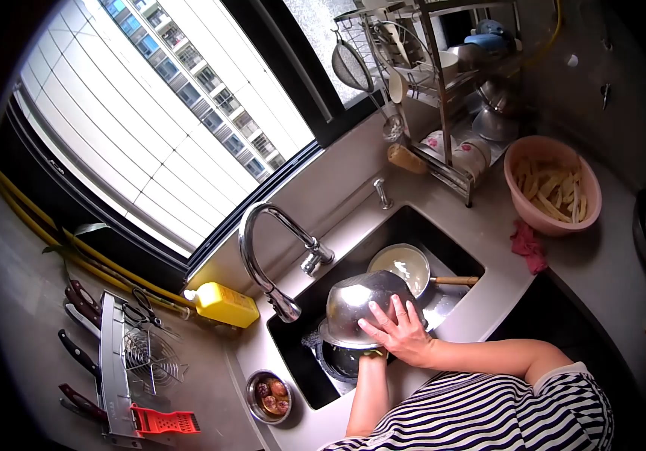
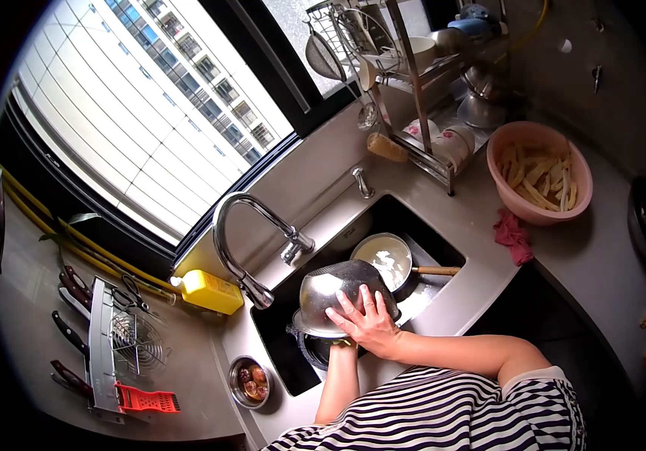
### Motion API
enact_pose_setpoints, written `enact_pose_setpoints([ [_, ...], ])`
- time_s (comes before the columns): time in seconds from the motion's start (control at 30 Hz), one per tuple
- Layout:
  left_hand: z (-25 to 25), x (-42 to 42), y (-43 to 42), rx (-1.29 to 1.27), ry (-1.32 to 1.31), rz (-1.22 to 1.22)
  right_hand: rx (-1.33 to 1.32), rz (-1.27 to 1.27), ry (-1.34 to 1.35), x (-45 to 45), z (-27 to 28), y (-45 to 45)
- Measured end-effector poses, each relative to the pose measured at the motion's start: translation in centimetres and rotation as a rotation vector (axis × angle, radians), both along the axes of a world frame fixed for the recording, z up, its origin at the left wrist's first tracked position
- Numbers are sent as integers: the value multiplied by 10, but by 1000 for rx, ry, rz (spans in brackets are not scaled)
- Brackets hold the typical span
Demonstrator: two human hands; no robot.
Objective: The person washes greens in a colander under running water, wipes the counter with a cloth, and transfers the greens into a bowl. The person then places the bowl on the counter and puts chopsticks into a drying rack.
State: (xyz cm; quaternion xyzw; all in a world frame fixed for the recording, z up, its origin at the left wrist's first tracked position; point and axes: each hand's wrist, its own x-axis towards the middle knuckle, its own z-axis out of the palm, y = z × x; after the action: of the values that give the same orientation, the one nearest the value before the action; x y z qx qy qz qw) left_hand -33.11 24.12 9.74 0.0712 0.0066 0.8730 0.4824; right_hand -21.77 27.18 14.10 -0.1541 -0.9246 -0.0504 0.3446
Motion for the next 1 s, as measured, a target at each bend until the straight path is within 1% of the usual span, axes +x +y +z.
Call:
enact_pose_setpoints([
  [0.07,5,-3,4,47,8,-14,-59,12,1,2,4,2],
  [0.17,18,-12,14,99,56,-5,-236,33,60,8,9,17],
  [0.23,9,-18,23,-13,152,143,-539,68,140,15,16,27],
  [0.27,-23,-30,28,-216,275,317,-789,38,197,14,11,29],
  [0.3,-54,-41,33,-458,387,468,-991,-17,190,14,14,31],
  [0.33,-18,-27,43,-809,507,653,-1005,-1,315,9,-3,36],
  [0.37,-15,-33,58,-1015,555,609,-1014,13,444,1,-28,43],
  [0.4,32,-12,62,-1190,704,628,-1213,14,538,-4,-45,48],
  [0.47,33,-16,72,-1637,1265,374,-1562,52,752,-6,-51,56],
  [0.5,48,-11,74,-1776,1548,231,-1706,-8,777,-5,-63,61],
  [0.57,60,-24,67,-1549,1934,56,-2038,-210,785,3,-46,68],
  [0.6,82,-28,64,-1518,2009,-49,-2060,-210,752,10,-48,73],
  [0.63,98,-31,57,-1474,1998,-104,-2096,-227,773,16,-36,71],
  [0.7,116,-43,47,-1519,2045,-68,-2151,-240,748,25,-39,75],
  [0.77,127,-53,37,-1517,2178,67,-2151,-246,737,30,-37,75],
  [0.8,136,-53,33,-1497,2148,110,-2152,-248,729,31,-36,75],
  [0.83,146,-47,30,-1486,2137,236,-2153,-238,731,31,-37,75],
  [0.9,131,-45,38,-1346,2170,583,-2155,-219,731,29,-37,72],
  [0.93,135,-37,43,-1264,2159,531,-2141,-217,710,28,-34,71],
  [0.97,117,-37,51,-1165,2092,411,-2124,-214,694,27,-31,68],
  [1.0,105,-13,60,-1051,2381,635,-2089,-164,695,23,-32,66],
])
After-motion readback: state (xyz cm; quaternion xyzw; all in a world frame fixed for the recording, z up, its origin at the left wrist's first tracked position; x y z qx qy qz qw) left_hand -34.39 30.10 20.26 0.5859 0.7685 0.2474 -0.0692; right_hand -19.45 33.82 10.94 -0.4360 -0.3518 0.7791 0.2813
